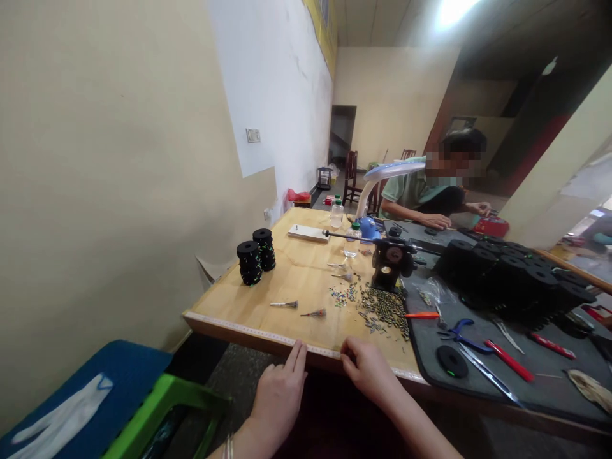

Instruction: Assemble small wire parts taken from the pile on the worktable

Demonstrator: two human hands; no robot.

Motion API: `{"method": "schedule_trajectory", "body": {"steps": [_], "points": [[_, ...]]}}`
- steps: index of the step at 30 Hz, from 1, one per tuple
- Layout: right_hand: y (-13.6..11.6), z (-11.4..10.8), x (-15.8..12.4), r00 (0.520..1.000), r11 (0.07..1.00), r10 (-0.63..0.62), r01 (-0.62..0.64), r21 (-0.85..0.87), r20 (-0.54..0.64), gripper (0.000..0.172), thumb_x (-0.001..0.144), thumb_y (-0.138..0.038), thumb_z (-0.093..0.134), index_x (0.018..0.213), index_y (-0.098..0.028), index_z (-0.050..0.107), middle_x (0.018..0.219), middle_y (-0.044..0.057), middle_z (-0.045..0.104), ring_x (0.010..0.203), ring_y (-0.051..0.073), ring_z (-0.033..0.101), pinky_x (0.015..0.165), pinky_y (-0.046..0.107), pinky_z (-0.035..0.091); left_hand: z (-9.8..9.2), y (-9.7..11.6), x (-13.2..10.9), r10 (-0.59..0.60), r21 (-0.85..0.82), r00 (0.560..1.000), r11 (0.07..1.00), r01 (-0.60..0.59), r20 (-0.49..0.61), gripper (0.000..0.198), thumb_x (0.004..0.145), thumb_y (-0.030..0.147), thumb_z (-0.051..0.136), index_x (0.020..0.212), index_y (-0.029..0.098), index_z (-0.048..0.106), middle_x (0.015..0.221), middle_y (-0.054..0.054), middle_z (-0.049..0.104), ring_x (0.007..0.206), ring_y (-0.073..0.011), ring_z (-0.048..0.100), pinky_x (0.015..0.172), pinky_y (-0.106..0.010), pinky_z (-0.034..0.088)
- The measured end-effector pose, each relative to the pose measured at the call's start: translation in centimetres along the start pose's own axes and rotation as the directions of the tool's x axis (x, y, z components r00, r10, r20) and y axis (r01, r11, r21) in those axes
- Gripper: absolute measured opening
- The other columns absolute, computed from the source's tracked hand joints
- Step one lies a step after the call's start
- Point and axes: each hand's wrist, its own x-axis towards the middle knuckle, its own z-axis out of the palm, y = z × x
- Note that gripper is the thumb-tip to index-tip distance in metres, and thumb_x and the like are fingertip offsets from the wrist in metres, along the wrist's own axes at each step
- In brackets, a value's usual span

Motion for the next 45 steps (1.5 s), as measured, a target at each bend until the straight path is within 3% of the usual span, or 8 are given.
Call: {"method": "schedule_trajectory", "body": {"steps": [13, 18, 22, 25, 27, 31, 38, 45], "points": [[0.2, 0.3, -0.8, 0.999, 0.992, 0.042, -0.045, -0.116, -0.026, 0.010, 0.083, -0.017, 0.050, 0.081, -0.019, 0.060, 0.074, 0.004, 0.068, 0.068, 0.019, 0.062, 0.060, 0.024, 0.036, 0.1, -0.1, -0.3, -0.020, -0.049, 1.000, 0.999, 0.020, 0.008, 0.043, 0.084, 0.010, 0.047, 0.125, 0.012, 0.056, 0.127, -0.016, 0.059, 0.063, -0.0224, 0.068, 0.059, -0.035, 0.052], [0.5, 0.2, -1.1, 0.999, 0.996, 0.028, -0.030, -0.082, -0.023, 0.010, 0.084, -0.018, 0.051, 0.080, -0.020, 0.060, 0.074, 0.003, 0.068, 0.068, 0.018, 0.062, 0.059, 0.023, 0.036, -1.1, -0.8, 0.7, -0.026, -0.286, 0.998, 0.958, 0.007, -0.062, 0.035, 0.084, 0.016, 0.048, 0.117, 0.016, 0.061, 0.114, -0.012, 0.068, 0.077, -0.0238, 0.069, 0.069, -0.034, 0.054], [0.5, -0.2, -1.6, 1.000, 1.000, -0.019, 0.019, -0.007, -0.021, 0.010, 0.084, -0.021, 0.053, 0.083, -0.020, 0.062, 0.076, 0.002, 0.069, 0.069, 0.017, 0.061, 0.061, 0.023, 0.038, -2.7, 0.1, 2.2, 0.003, -0.633, 0.989, 0.768, -0.095, -0.146, 0.032, 0.087, 0.021, 0.048, 0.117, 0.020, 0.057, 0.114, -0.011, 0.067, 0.089, -0.0205, 0.066, 0.082, -0.032, 0.052], [0.4, -0.6, -2.3, 0.996, 0.995, -0.050, 0.056, 0.084, -0.068, 0.009, 0.084, -0.022, 0.053, 0.083, -0.020, 0.062, 0.077, 0.002, 0.068, 0.070, 0.016, 0.060, 0.062, 0.023, 0.039, -3.5, 1.9, 3.4, 0.023, -0.856, 0.998, 0.515, 0.038, 0.058, 0.033, 0.085, 0.023, 0.052, 0.117, 0.018, 0.056, 0.096, -0.008, 0.070, 0.067, -0.0158, 0.063, 0.070, -0.029, 0.051], [0.5, -0.9, -2.9, 0.994, 0.989, -0.051, 0.064, 0.132, -0.099, 0.009, 0.084, -0.023, 0.054, 0.083, -0.019, 0.063, 0.076, 0.002, 0.068, 0.070, 0.016, 0.060, 0.063, 0.023, 0.040, -3.7, 3.0, 4.1, 0.062, -0.922, 0.979, 0.350, 0.163, 0.196, 0.022, 0.084, 0.027, 0.053, 0.100, 0.016, 0.063, 0.075, -0.003, 0.067, 0.060, -0.0146, 0.057, 0.061, -0.025, 0.046], [0.9, -1.6, -3.9, 0.995, 0.951, -0.019, 0.048, 0.305, -0.097, 0.012, 0.083, -0.028, 0.057, 0.086, -0.019, 0.063, 0.072, 0.001, 0.065, 0.066, 0.015, 0.057, 0.062, 0.023, 0.041, -4.3, 4.1, 5.2, 0.093, -0.951, 0.949, 0.104, 0.292, 0.302, 0.033, 0.081, 0.043, 0.055, 0.064, 0.016, 0.057, 0.059, 0.002, 0.054, 0.061, -0.0131, 0.047, 0.057, -0.022, 0.037], [2.6, -3.2, -5.4, 0.995, 0.777, 0.071, -0.011, 0.630, -0.071, 0.023, 0.090, -0.030, 0.041, 0.095, -0.018, 0.060, 0.058, -0.004, 0.053, 0.058, 0.013, 0.051, 0.060, 0.023, 0.041, -4.8, 5.1, 5.8, 0.182, -0.831, 0.852, -0.195, 0.521, 0.491, 0.040, 0.072, 0.053, 0.063, 0.070, 0.015, 0.054, 0.050, 0.010, 0.030, 0.045, -0.0058, 0.020, 0.044, -0.021, 0.014], [3.6, -4.0, -6.6, 0.982, 0.878, 0.073, 0.019, 0.479, -0.173, 0.014, 0.077, -0.017, 0.049, 0.078, -0.017, 0.062, 0.059, -0.004, 0.050, 0.057, 0.012, 0.046, 0.056, 0.021, 0.037, -4.8, 6.2, 5.7, 0.282, -0.729, 0.794, -0.316, 0.607, 0.538, 0.039, 0.071, 0.051, 0.066, 0.072, 0.016, 0.050, 0.049, 0.012, 0.025, 0.043, -0.0042, 0.012, 0.044, -0.022, 0.007]]}}
